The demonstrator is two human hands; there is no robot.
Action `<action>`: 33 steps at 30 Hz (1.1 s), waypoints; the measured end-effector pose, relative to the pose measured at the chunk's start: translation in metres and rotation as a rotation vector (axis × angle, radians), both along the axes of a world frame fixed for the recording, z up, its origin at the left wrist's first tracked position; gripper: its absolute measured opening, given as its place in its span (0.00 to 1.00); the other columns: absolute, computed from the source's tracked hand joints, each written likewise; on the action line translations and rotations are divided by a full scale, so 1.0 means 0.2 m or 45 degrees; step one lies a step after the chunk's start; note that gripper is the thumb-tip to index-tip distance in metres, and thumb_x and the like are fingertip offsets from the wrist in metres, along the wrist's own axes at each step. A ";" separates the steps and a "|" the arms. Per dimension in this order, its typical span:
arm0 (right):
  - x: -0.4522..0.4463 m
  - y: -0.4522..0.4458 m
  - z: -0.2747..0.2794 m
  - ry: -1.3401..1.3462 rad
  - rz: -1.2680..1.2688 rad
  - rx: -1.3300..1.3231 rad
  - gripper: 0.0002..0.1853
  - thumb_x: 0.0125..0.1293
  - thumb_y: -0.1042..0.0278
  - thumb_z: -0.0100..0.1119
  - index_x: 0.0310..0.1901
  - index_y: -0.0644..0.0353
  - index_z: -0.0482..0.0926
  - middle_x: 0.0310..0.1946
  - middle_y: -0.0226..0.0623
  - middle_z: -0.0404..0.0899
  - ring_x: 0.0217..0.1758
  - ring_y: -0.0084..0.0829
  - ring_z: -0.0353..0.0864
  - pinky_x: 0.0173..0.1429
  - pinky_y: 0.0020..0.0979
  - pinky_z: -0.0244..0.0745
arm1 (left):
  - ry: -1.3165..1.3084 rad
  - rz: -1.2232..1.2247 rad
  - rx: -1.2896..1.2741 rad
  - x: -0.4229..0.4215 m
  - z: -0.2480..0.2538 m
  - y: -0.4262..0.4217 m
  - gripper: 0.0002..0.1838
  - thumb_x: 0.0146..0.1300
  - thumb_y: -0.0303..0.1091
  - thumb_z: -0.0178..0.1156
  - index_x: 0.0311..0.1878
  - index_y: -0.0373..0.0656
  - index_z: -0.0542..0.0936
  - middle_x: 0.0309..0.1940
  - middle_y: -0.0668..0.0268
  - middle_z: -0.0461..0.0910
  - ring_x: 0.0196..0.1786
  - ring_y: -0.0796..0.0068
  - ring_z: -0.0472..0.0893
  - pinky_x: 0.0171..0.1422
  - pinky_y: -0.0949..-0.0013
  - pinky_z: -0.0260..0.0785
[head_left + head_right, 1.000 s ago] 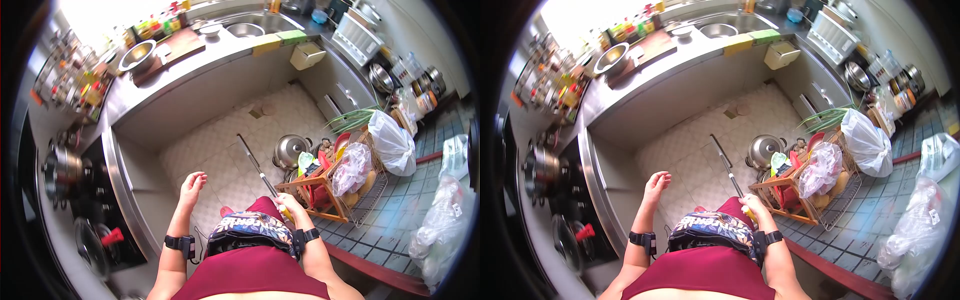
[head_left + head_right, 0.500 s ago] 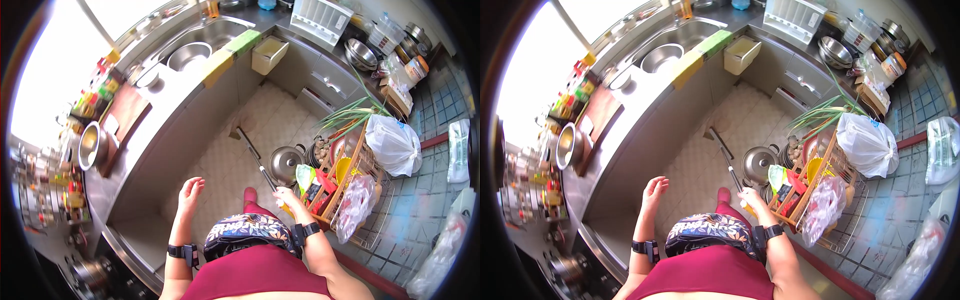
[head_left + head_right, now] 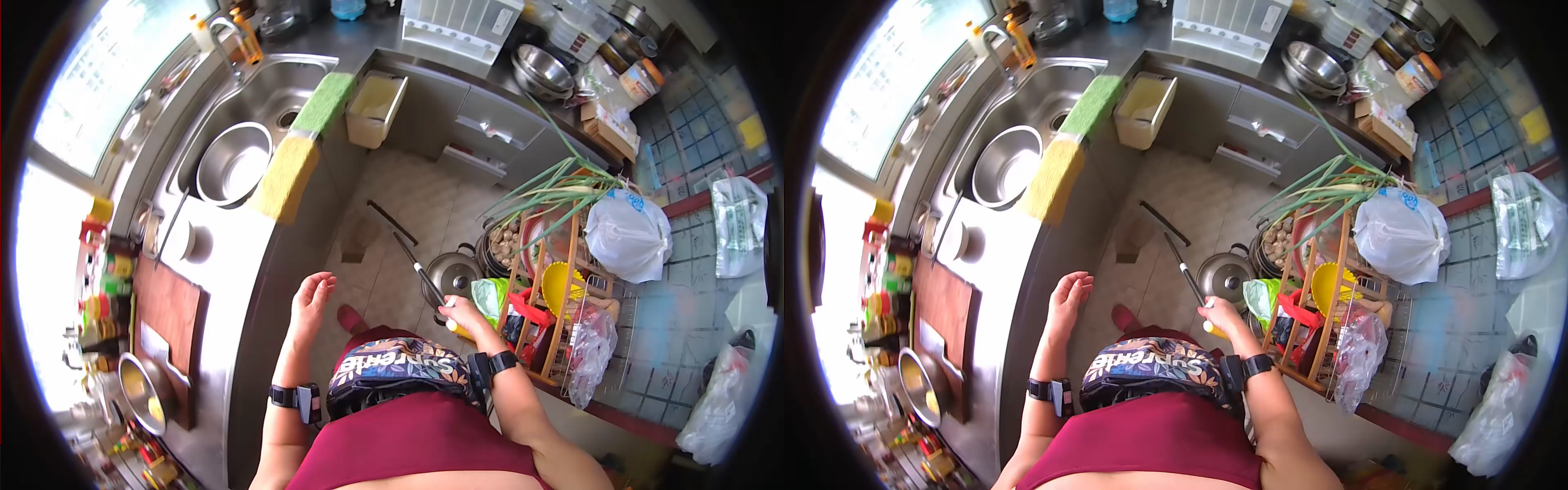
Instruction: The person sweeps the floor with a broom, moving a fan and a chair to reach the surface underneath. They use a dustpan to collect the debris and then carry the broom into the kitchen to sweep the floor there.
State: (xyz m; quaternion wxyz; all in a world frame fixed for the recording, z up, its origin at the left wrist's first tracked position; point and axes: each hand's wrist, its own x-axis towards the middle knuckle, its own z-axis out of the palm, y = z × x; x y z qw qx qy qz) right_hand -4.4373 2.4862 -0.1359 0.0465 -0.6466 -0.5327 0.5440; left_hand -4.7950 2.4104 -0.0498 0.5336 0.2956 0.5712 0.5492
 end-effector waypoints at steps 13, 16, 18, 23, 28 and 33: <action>-0.04 0.68 0.05 -0.576 -0.223 0.073 0.26 0.55 0.58 0.58 0.55 0.58 0.70 0.46 0.48 0.75 0.51 0.45 0.74 0.53 0.37 0.69 | -0.008 -0.336 -0.094 -0.14 -0.10 0.93 0.13 0.67 0.35 0.48 0.50 0.40 0.72 0.43 0.66 0.77 0.46 0.78 0.75 0.52 0.75 0.66; 0.09 0.92 -0.08 -0.434 -0.374 0.107 0.25 0.55 0.59 0.58 0.54 0.59 0.70 0.45 0.50 0.76 0.51 0.45 0.74 0.52 0.37 0.69 | -0.029 -0.291 -0.116 -0.06 -0.13 1.10 0.12 0.67 0.33 0.48 0.50 0.39 0.72 0.42 0.66 0.77 0.45 0.79 0.75 0.51 0.76 0.66; 0.18 1.09 -0.11 -0.503 -0.340 0.162 0.25 0.54 0.61 0.59 0.53 0.63 0.70 0.43 0.50 0.77 0.48 0.44 0.76 0.50 0.35 0.69 | 0.000 -0.260 -0.123 -0.01 -0.14 1.24 0.12 0.67 0.34 0.48 0.50 0.40 0.72 0.42 0.66 0.77 0.45 0.78 0.75 0.52 0.75 0.66; 0.37 1.50 0.01 -0.646 -0.206 0.100 0.24 0.53 0.60 0.59 0.51 0.62 0.72 0.46 0.51 0.75 0.51 0.47 0.73 0.53 0.38 0.68 | 0.064 -0.273 -0.257 0.16 -0.09 1.56 0.13 0.67 0.37 0.48 0.50 0.41 0.72 0.43 0.67 0.77 0.45 0.79 0.75 0.51 0.75 0.66; 0.52 1.87 0.14 -0.778 -0.078 0.079 0.19 0.52 0.60 0.60 0.43 0.62 0.76 0.39 0.51 0.77 0.45 0.49 0.75 0.48 0.41 0.70 | 0.046 -0.287 -0.282 0.32 -0.03 1.77 0.14 0.67 0.37 0.49 0.50 0.40 0.72 0.43 0.67 0.77 0.45 0.80 0.75 0.48 0.77 0.65; 0.68 2.12 0.12 0.420 -0.949 -0.270 0.09 0.52 0.68 0.59 0.31 0.63 0.72 0.22 0.41 0.76 0.24 0.32 0.77 0.28 0.29 0.70 | 0.082 -0.273 -0.294 0.34 -0.01 1.93 0.13 0.67 0.36 0.48 0.50 0.40 0.72 0.43 0.66 0.77 0.44 0.80 0.75 0.49 0.76 0.66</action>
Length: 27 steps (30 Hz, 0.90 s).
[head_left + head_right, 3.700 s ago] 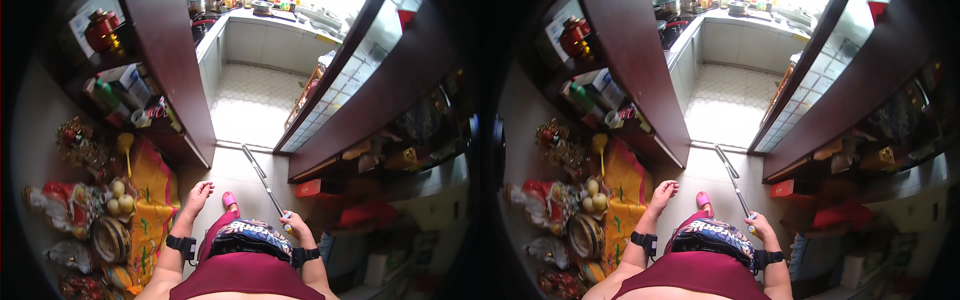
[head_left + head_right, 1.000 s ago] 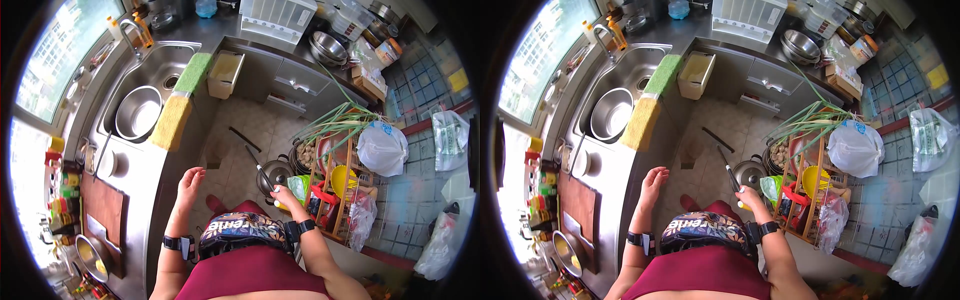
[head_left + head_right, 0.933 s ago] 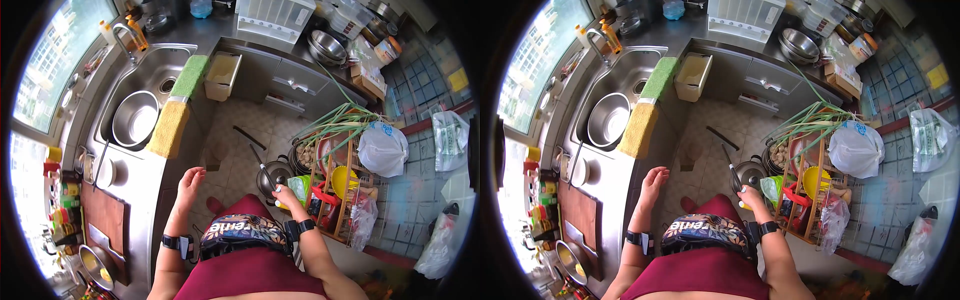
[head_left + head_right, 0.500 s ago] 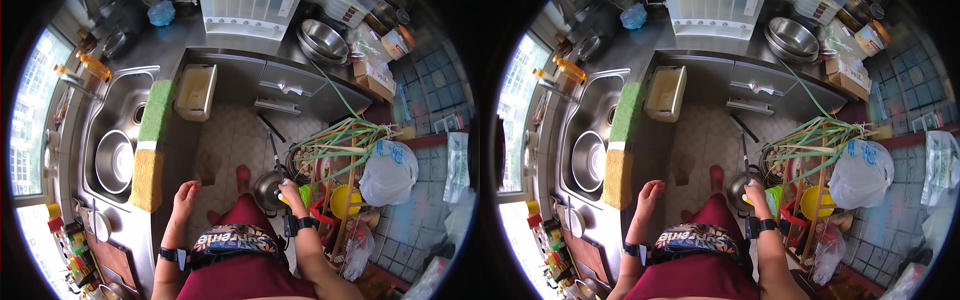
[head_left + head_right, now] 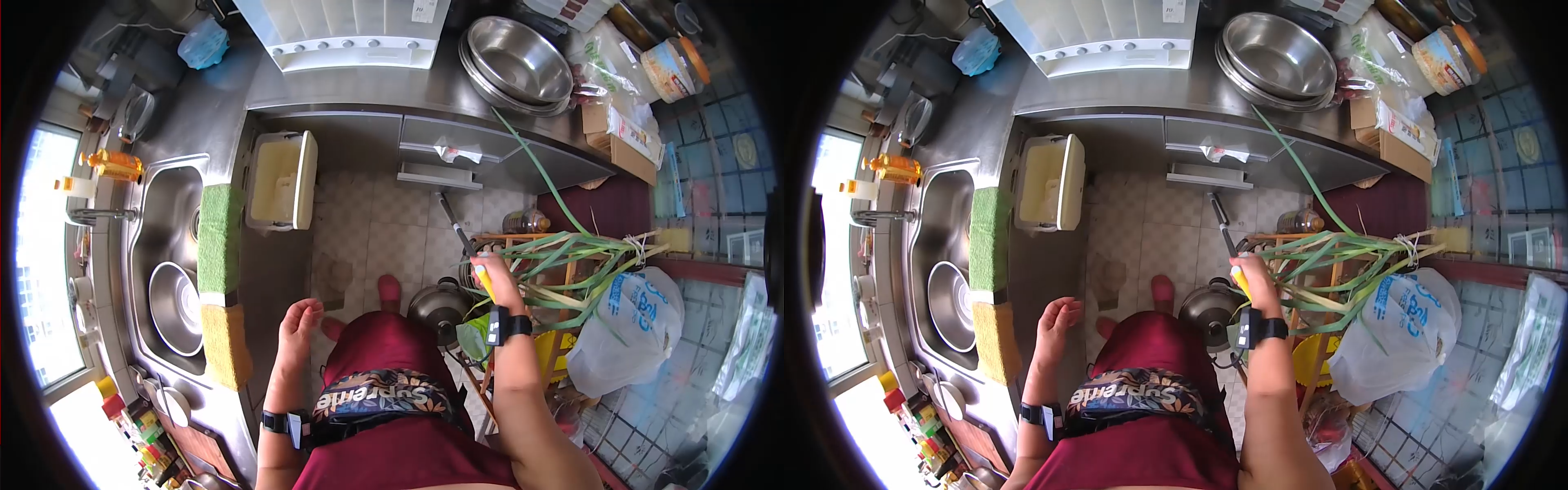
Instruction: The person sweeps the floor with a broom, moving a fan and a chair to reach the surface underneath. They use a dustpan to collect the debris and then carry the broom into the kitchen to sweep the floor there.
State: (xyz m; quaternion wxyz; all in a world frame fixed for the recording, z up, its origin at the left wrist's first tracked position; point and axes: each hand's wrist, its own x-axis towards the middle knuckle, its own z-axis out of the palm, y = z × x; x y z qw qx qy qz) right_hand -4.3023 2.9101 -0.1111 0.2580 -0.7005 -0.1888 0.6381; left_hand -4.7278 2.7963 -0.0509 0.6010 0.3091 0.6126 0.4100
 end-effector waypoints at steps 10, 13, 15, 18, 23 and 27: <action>-0.06 0.31 0.22 -0.028 0.034 0.213 0.11 0.56 0.62 0.55 0.25 0.60 0.72 0.19 0.32 0.72 0.20 0.24 0.71 0.27 0.23 0.65 | -0.027 0.014 -0.017 0.07 0.03 0.15 0.13 0.67 0.36 0.49 0.50 0.40 0.71 0.43 0.66 0.77 0.43 0.80 0.76 0.47 0.77 0.66; -0.06 0.39 0.27 -0.089 0.023 0.102 0.10 0.57 0.63 0.53 0.27 0.61 0.73 0.19 0.32 0.72 0.22 0.24 0.73 0.29 0.23 0.67 | -0.041 0.027 -0.024 0.06 0.03 0.17 0.13 0.67 0.35 0.48 0.50 0.39 0.71 0.42 0.66 0.77 0.42 0.81 0.75 0.47 0.77 0.65; -0.05 0.40 0.25 -0.054 0.049 0.129 0.09 0.57 0.64 0.53 0.28 0.62 0.73 0.19 0.32 0.72 0.21 0.24 0.72 0.28 0.23 0.68 | -0.048 0.020 -0.013 0.06 0.02 0.18 0.13 0.67 0.35 0.48 0.50 0.39 0.71 0.42 0.66 0.77 0.42 0.80 0.75 0.47 0.77 0.65; -0.03 0.29 0.16 0.050 0.088 0.363 0.10 0.57 0.62 0.54 0.28 0.61 0.74 0.20 0.34 0.73 0.21 0.25 0.73 0.28 0.23 0.68 | -0.013 0.009 0.000 0.05 0.00 0.18 0.13 0.67 0.37 0.48 0.50 0.41 0.72 0.43 0.66 0.77 0.44 0.78 0.77 0.47 0.76 0.67; -0.06 0.14 -0.06 -1.094 0.957 -0.002 0.16 0.55 0.58 0.55 0.39 0.62 0.77 0.38 0.49 0.78 0.43 0.46 0.77 0.46 0.40 0.72 | -0.071 0.079 -0.054 0.05 0.03 0.18 0.13 0.67 0.36 0.48 0.50 0.39 0.72 0.42 0.67 0.77 0.42 0.80 0.75 0.47 0.77 0.66; -0.08 0.02 -0.06 -1.263 0.891 -0.109 0.17 0.56 0.59 0.52 0.42 0.62 0.76 0.42 0.51 0.77 0.49 0.48 0.74 0.52 0.42 0.69 | -0.057 0.079 -0.055 0.00 -0.03 0.16 0.13 0.67 0.36 0.48 0.50 0.39 0.72 0.41 0.67 0.77 0.42 0.81 0.75 0.47 0.77 0.66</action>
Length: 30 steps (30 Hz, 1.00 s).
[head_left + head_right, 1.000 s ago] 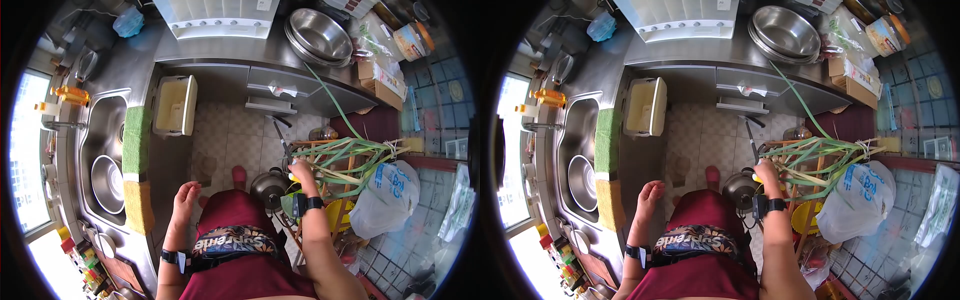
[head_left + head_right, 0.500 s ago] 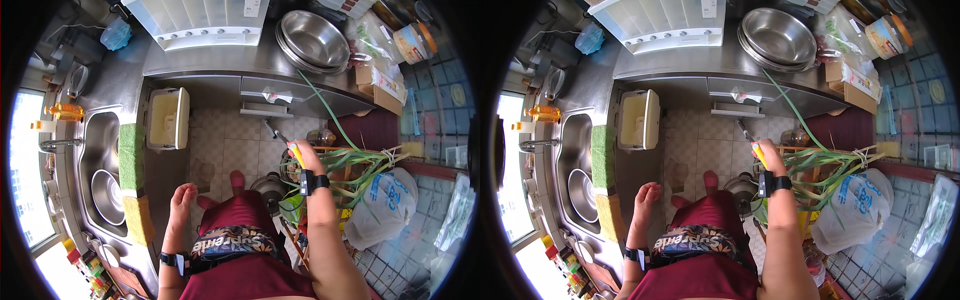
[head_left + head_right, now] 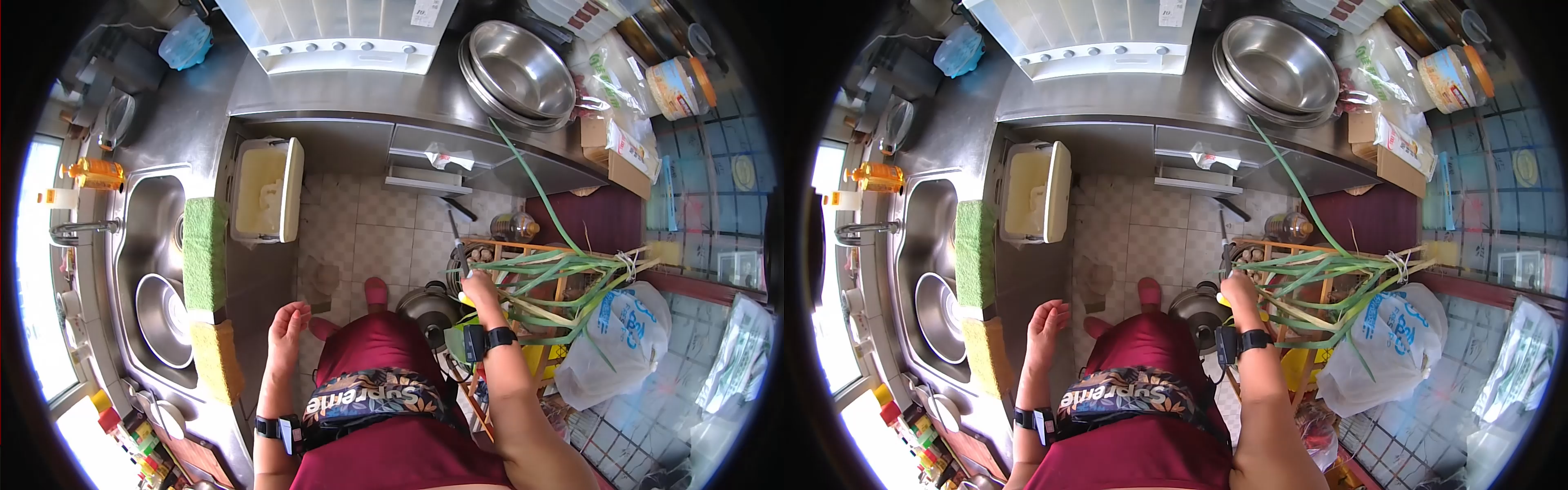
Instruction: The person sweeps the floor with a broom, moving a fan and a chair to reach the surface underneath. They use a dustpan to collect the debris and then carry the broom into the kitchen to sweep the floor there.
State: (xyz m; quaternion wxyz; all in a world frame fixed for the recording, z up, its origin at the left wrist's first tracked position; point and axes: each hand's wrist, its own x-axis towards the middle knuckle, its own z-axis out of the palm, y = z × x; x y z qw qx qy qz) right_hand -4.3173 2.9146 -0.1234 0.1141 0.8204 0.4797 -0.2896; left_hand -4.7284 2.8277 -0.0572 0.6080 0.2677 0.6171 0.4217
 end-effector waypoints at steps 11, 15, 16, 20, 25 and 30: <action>0.39 0.15 -0.53 1.039 -1.243 0.287 0.06 0.59 0.65 0.52 0.29 0.57 0.69 0.13 0.34 0.68 0.12 0.30 0.68 0.15 0.30 0.64 | 0.011 -0.196 -0.033 0.13 -0.21 0.04 0.12 0.67 0.31 0.49 0.49 0.37 0.72 0.40 0.68 0.77 0.41 0.82 0.74 0.48 0.78 0.67; 0.24 0.12 -0.70 1.026 -1.260 0.236 0.08 0.57 0.62 0.53 0.28 0.55 0.68 0.13 0.34 0.68 0.11 0.29 0.67 0.15 0.28 0.62 | -0.054 -0.280 -0.037 0.17 -0.25 0.08 0.11 0.67 0.30 0.48 0.49 0.36 0.71 0.39 0.67 0.77 0.41 0.80 0.75 0.48 0.76 0.68; 0.16 0.09 -0.66 1.087 -1.224 0.275 0.09 0.57 0.61 0.53 0.28 0.56 0.68 0.13 0.34 0.68 0.12 0.29 0.68 0.16 0.28 0.63 | -0.055 -0.269 -0.058 0.18 -0.26 0.08 0.11 0.67 0.30 0.48 0.49 0.36 0.71 0.40 0.67 0.76 0.41 0.80 0.75 0.48 0.76 0.68; -0.08 -0.08 -0.48 1.184 -1.176 0.208 0.13 0.58 0.57 0.55 0.35 0.55 0.68 0.16 0.34 0.71 0.17 0.27 0.70 0.19 0.27 0.65 | -0.136 -0.213 -0.100 0.23 -0.28 0.09 0.11 0.67 0.30 0.47 0.49 0.37 0.71 0.41 0.67 0.76 0.41 0.80 0.75 0.48 0.77 0.68; -0.21 -0.25 -0.26 1.364 -1.246 -0.076 0.14 0.56 0.57 0.58 0.40 0.48 0.67 0.18 0.33 0.72 0.14 0.25 0.69 0.17 0.27 0.63 | -0.175 -0.218 -0.153 0.21 -0.25 0.13 0.11 0.67 0.30 0.47 0.50 0.38 0.71 0.42 0.68 0.75 0.42 0.80 0.74 0.48 0.76 0.69; -0.20 -0.29 -0.06 1.255 -1.116 -0.169 0.17 0.57 0.62 0.59 0.48 0.53 0.71 0.19 0.31 0.72 0.14 0.22 0.69 0.14 0.23 0.60 | -0.165 -0.169 -0.110 0.16 -0.23 0.16 0.11 0.67 0.31 0.48 0.50 0.38 0.71 0.41 0.69 0.75 0.42 0.82 0.73 0.46 0.77 0.69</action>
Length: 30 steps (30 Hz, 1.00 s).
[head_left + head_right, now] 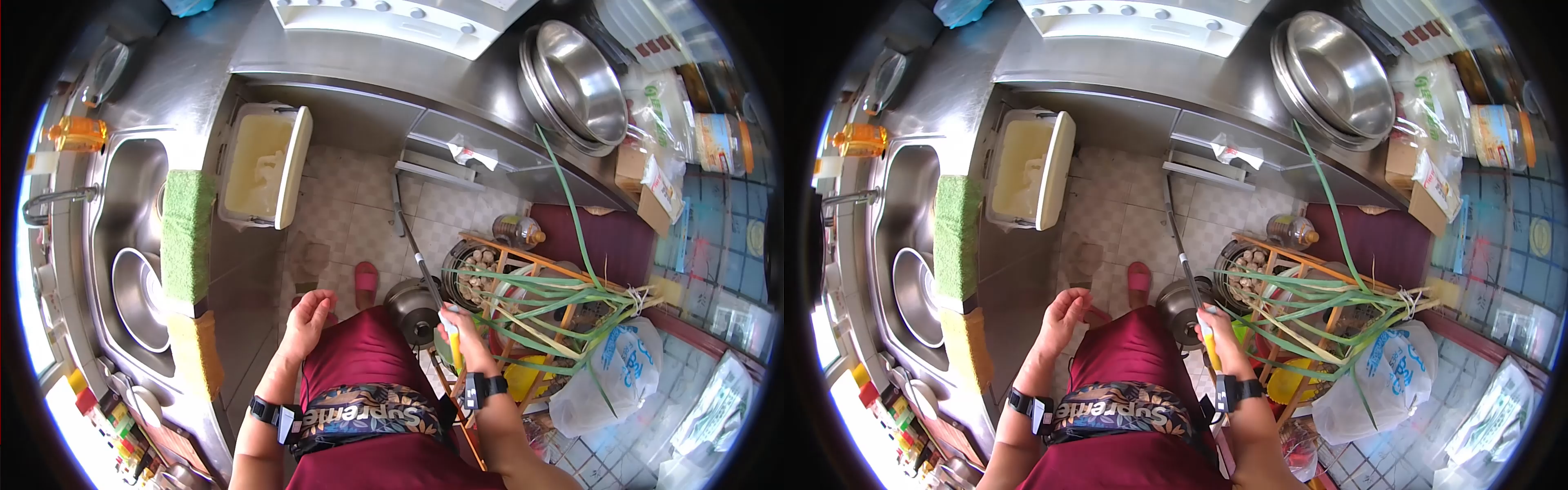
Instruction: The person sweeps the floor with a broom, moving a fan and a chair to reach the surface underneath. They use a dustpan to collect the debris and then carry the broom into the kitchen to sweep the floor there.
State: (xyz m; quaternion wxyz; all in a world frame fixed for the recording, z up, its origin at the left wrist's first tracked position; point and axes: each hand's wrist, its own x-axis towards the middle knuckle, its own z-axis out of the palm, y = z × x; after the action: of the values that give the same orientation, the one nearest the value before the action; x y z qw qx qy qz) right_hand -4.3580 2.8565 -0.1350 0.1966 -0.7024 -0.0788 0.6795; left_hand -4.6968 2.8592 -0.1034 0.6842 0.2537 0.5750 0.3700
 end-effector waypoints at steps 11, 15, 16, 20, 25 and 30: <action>-0.19 0.09 -0.49 -0.490 0.830 0.231 0.25 0.59 0.65 0.55 0.58 0.62 0.66 0.24 0.40 0.77 0.21 0.28 0.75 0.28 0.30 0.69 | 0.095 0.054 0.031 -0.06 -0.04 -0.06 0.12 0.67 0.32 0.49 0.49 0.38 0.72 0.40 0.69 0.76 0.43 0.81 0.73 0.49 0.77 0.66; -0.16 0.03 -0.34 -0.456 1.041 0.118 0.25 0.58 0.65 0.56 0.58 0.59 0.68 0.26 0.40 0.79 0.22 0.29 0.77 0.29 0.30 0.71 | 0.107 0.079 0.054 -0.09 -0.05 -0.09 0.12 0.67 0.33 0.48 0.50 0.38 0.71 0.40 0.68 0.76 0.39 0.83 0.72 0.46 0.78 0.66; -0.15 0.06 -0.29 -0.428 1.030 0.138 0.24 0.58 0.68 0.56 0.57 0.62 0.68 0.25 0.35 0.77 0.19 0.25 0.73 0.26 0.27 0.68 | 0.105 0.092 0.041 -0.10 -0.05 -0.09 0.12 0.67 0.31 0.48 0.50 0.38 0.71 0.40 0.69 0.76 0.36 0.85 0.71 0.44 0.80 0.66; -0.15 0.26 -0.22 -0.551 1.214 0.251 0.23 0.58 0.65 0.56 0.56 0.59 0.69 0.32 0.39 0.77 0.29 0.30 0.74 0.33 0.29 0.69 | 0.100 0.154 -0.022 -0.13 -0.02 -0.09 0.12 0.67 0.31 0.48 0.50 0.38 0.71 0.40 0.69 0.76 0.35 0.86 0.70 0.42 0.81 0.66; -0.44 0.71 -0.34 -0.876 1.590 0.483 0.23 0.58 0.57 0.51 0.57 0.51 0.69 0.46 0.45 0.76 0.50 0.44 0.74 0.53 0.38 0.70 | 0.044 0.184 -0.022 -0.11 -0.07 -0.13 0.12 0.67 0.32 0.48 0.50 0.38 0.71 0.41 0.68 0.76 0.39 0.84 0.72 0.46 0.79 0.66; -0.60 0.79 -0.37 -0.847 1.758 0.378 0.23 0.58 0.60 0.52 0.56 0.54 0.69 0.45 0.48 0.75 0.51 0.46 0.74 0.52 0.38 0.69 | 0.057 0.197 -0.004 -0.09 -0.06 -0.16 0.12 0.67 0.32 0.48 0.49 0.36 0.71 0.41 0.67 0.76 0.47 0.79 0.73 0.53 0.76 0.65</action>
State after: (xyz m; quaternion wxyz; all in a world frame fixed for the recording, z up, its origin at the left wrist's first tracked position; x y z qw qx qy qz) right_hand -4.4778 3.0144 -0.2082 -0.2130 -0.6275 -0.6430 0.3840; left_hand -4.7157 2.8268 -0.1147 0.6410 0.2155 0.6086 0.4150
